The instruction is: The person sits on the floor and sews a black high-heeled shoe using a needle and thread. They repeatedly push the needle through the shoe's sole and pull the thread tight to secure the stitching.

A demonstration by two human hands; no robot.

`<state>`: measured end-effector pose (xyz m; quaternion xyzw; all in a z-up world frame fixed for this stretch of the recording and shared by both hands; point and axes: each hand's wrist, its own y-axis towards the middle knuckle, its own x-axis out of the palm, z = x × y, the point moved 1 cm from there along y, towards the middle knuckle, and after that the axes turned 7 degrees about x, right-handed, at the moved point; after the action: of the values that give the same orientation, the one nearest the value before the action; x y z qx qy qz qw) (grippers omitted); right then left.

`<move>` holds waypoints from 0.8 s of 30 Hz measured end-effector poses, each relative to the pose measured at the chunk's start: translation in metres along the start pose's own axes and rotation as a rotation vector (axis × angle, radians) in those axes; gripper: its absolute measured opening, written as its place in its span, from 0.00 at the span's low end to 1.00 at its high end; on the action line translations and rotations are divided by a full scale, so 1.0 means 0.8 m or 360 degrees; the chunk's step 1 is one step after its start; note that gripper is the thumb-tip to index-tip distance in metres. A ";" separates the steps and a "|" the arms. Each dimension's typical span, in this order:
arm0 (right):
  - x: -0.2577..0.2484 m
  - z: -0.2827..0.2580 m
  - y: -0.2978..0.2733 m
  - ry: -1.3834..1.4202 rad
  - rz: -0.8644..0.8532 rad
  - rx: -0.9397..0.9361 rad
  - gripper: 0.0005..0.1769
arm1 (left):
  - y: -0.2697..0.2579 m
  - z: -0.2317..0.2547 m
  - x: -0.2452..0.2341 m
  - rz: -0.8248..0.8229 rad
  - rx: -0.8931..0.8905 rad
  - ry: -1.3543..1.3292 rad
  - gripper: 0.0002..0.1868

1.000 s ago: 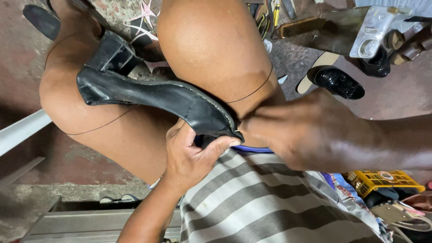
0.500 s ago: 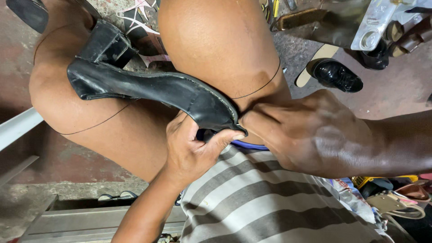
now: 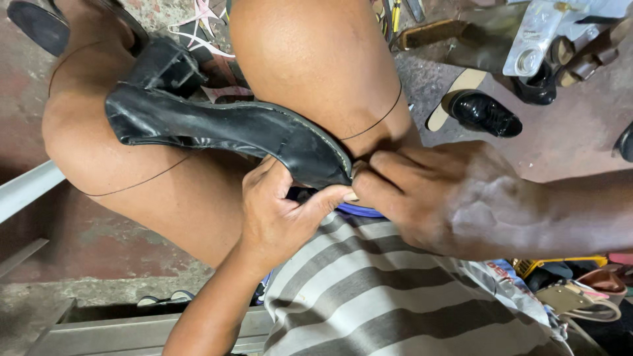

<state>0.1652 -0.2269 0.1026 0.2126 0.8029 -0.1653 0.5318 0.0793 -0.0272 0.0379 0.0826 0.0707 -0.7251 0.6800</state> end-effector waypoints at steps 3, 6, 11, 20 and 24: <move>-0.005 0.010 -0.004 0.0653 -0.0421 0.0257 0.17 | -0.003 0.011 -0.003 -0.0040 -0.0078 -0.0112 0.15; -0.006 0.019 0.000 0.0769 -0.0753 0.0509 0.08 | -0.004 0.009 -0.004 -0.0058 -0.0263 -0.0390 0.13; -0.019 0.027 0.007 0.0802 -0.0528 0.0496 0.09 | -0.049 -0.013 -0.044 0.0441 -0.0161 -0.0216 0.09; -0.002 0.053 -0.003 0.1161 -0.0546 0.0553 0.09 | -0.158 -0.028 -0.141 0.0934 -0.0310 0.0212 0.11; 0.008 0.061 -0.008 0.1125 -0.0760 0.0691 0.09 | -0.115 0.012 -0.106 0.0631 -0.0113 0.0788 0.18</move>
<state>0.1982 -0.2550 0.0787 0.1715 0.9079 -0.3643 0.1167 -0.0078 0.0596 0.0645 0.2449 0.2419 -0.5334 0.7726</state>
